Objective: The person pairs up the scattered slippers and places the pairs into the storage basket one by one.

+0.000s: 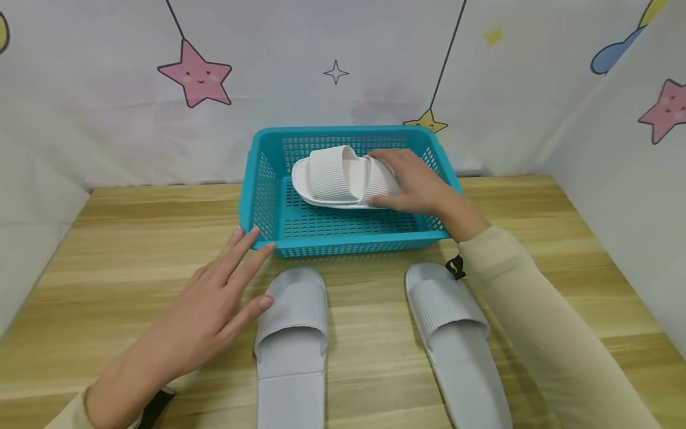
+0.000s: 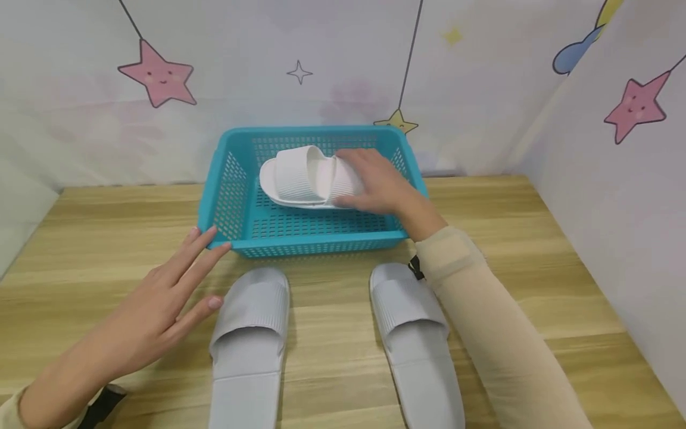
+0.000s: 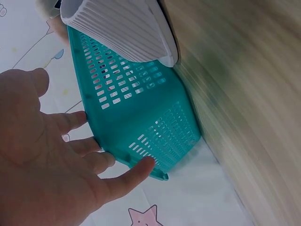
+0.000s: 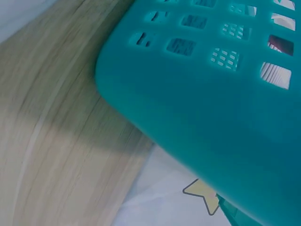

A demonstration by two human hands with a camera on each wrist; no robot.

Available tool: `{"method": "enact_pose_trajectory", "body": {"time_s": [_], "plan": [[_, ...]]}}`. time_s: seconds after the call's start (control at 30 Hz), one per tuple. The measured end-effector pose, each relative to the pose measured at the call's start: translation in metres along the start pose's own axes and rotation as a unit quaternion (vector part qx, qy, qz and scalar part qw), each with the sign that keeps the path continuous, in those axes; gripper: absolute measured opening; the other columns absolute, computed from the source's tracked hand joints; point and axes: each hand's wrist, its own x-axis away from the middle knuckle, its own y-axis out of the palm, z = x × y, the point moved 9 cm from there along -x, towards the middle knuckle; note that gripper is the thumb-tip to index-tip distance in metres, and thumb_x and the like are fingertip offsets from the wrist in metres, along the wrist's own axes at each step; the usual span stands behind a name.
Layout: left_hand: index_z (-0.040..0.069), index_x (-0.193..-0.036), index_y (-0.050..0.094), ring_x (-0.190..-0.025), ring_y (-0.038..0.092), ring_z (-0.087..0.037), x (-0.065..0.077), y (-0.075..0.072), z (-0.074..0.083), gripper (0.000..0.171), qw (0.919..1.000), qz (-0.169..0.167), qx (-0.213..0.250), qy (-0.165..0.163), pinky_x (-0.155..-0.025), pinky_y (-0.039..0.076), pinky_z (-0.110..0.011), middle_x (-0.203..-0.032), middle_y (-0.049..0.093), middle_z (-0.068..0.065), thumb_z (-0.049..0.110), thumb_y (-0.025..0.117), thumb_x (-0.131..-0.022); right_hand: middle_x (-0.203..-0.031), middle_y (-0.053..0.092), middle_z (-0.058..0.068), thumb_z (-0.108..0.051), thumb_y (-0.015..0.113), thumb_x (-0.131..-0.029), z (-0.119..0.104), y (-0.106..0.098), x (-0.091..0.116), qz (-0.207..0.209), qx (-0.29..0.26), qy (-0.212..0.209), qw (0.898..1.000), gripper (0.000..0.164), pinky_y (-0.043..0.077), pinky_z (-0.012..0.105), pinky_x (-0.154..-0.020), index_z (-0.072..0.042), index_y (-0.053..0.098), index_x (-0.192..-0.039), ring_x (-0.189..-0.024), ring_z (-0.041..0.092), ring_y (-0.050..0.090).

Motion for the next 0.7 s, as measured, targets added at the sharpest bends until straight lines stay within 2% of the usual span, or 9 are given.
{"method": "enact_pose_trajectory", "body": {"time_s": [0.13,0.27,0.33,0.43,0.53,0.7], "plan": [[0.020,-0.170,0.026,-0.164,0.011,-0.040,-0.001,0.000,-0.001,0.074,0.9999,-0.009,0.001,-0.007,-0.111,0.038,-0.072,-0.178,0.015,-0.012,0.038,0.061,-0.108,-0.157,0.050,0.016,-0.042,0.085,-0.089,0.001,0.001,0.001,-0.005,0.006,0.000,1.000,0.091,0.044,0.057,-0.108,-0.009,0.042,-0.161,-0.138,0.036,0.046],[0.020,-0.170,0.027,-0.163,0.013,-0.041,-0.001,-0.002,0.001,0.073,1.0000,-0.004,0.004,-0.004,-0.109,0.039,-0.073,-0.177,0.016,-0.012,0.039,0.061,-0.109,-0.157,0.050,0.017,-0.043,0.084,-0.089,0.003,0.003,-0.001,-0.006,0.022,-0.004,1.000,0.090,0.042,0.058,-0.111,-0.008,0.042,-0.161,-0.138,0.037,0.046],[0.020,-0.170,0.028,-0.163,0.014,-0.041,-0.001,-0.002,0.001,0.072,1.0000,0.003,0.004,-0.001,-0.109,0.039,-0.073,-0.177,0.017,-0.012,0.038,0.062,-0.108,-0.157,0.051,0.017,-0.044,0.084,-0.089,0.003,0.002,-0.002,-0.003,0.035,-0.005,0.999,0.090,0.036,0.059,-0.117,-0.008,0.042,-0.161,-0.138,0.037,0.047],[0.021,-0.170,0.027,-0.164,0.013,-0.039,-0.001,-0.002,0.001,0.073,1.0000,0.004,0.002,-0.004,-0.109,0.039,-0.073,-0.177,0.016,-0.011,0.037,0.062,-0.108,-0.157,0.052,0.017,-0.044,0.084,-0.089,0.004,0.001,-0.005,-0.001,0.053,0.001,0.999,0.091,0.022,0.059,-0.127,-0.008,0.042,-0.160,-0.140,0.038,0.048],[0.022,-0.170,0.026,-0.164,0.012,-0.038,0.000,-0.001,0.000,0.073,1.0000,0.002,-0.001,-0.007,-0.109,0.039,-0.072,-0.177,0.016,-0.011,0.036,0.062,-0.108,-0.159,0.049,0.017,-0.045,0.085,-0.089,0.007,0.005,-0.006,-0.012,0.063,0.015,0.998,0.093,0.011,0.060,-0.130,-0.008,0.040,-0.162,-0.146,0.038,0.045],[0.022,-0.170,0.027,-0.164,0.012,-0.038,0.001,-0.001,0.000,0.073,1.0000,0.004,0.002,-0.005,-0.108,0.039,-0.073,-0.178,0.016,-0.011,0.034,0.063,-0.108,-0.161,0.048,0.017,-0.045,0.084,-0.090,0.010,0.010,-0.006,-0.024,0.072,0.033,0.997,0.093,0.017,0.057,-0.129,-0.010,0.039,-0.163,-0.147,0.037,0.044]]}}
